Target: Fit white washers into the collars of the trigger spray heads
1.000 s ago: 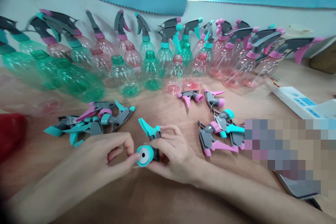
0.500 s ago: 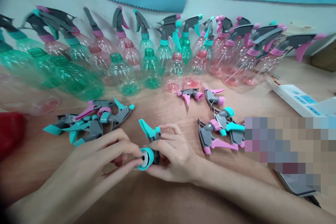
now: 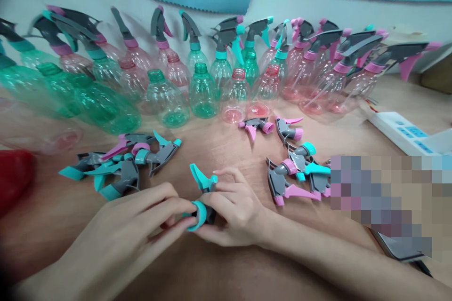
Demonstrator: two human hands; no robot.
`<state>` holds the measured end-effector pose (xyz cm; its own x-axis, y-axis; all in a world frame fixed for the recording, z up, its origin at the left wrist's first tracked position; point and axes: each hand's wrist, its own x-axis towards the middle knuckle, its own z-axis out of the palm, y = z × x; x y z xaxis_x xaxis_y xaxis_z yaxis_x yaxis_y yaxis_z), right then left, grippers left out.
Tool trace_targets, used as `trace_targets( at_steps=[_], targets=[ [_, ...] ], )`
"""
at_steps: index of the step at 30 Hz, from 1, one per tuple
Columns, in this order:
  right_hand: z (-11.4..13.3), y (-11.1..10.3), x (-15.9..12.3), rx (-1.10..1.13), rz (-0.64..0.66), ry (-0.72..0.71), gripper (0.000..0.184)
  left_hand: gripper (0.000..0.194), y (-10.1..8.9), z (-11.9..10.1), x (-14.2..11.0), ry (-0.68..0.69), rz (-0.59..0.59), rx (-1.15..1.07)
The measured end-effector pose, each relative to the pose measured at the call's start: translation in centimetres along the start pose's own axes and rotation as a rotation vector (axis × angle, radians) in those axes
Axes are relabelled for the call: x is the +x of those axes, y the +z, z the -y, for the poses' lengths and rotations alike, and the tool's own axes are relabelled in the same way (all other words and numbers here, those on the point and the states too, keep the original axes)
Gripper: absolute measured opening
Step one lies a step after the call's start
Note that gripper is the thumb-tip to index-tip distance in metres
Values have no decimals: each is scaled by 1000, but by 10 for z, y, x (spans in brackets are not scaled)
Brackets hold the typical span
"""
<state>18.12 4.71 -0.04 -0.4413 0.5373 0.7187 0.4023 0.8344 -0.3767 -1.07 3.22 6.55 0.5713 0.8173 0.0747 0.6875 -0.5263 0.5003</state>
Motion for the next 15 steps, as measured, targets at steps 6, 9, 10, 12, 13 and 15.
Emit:
trace_targets(
  at_steps=[6,9,10,12,13,15],
  targets=[
    [1,1,-1,-23,-10,-31,12,11,1,-5,7,-68,45,-51],
    [2,1,-1,-66,-19,-39,12,9,5,-9,7,-97,-21,7],
    [2,0,-1,-77,-23,-30,13,9,5,-10,7,-94,-46,27],
    [1,0,-1,-90,-25,-3,16,9,6,-10,6,-104,-88,64],
    [1,0,-1,-96,-25,11,16,11,6,-9,6,-110,-101,77],
    [1,0,-1,-108,-22,30,14,16,5,-8,6,-104,-111,97]
  ],
)
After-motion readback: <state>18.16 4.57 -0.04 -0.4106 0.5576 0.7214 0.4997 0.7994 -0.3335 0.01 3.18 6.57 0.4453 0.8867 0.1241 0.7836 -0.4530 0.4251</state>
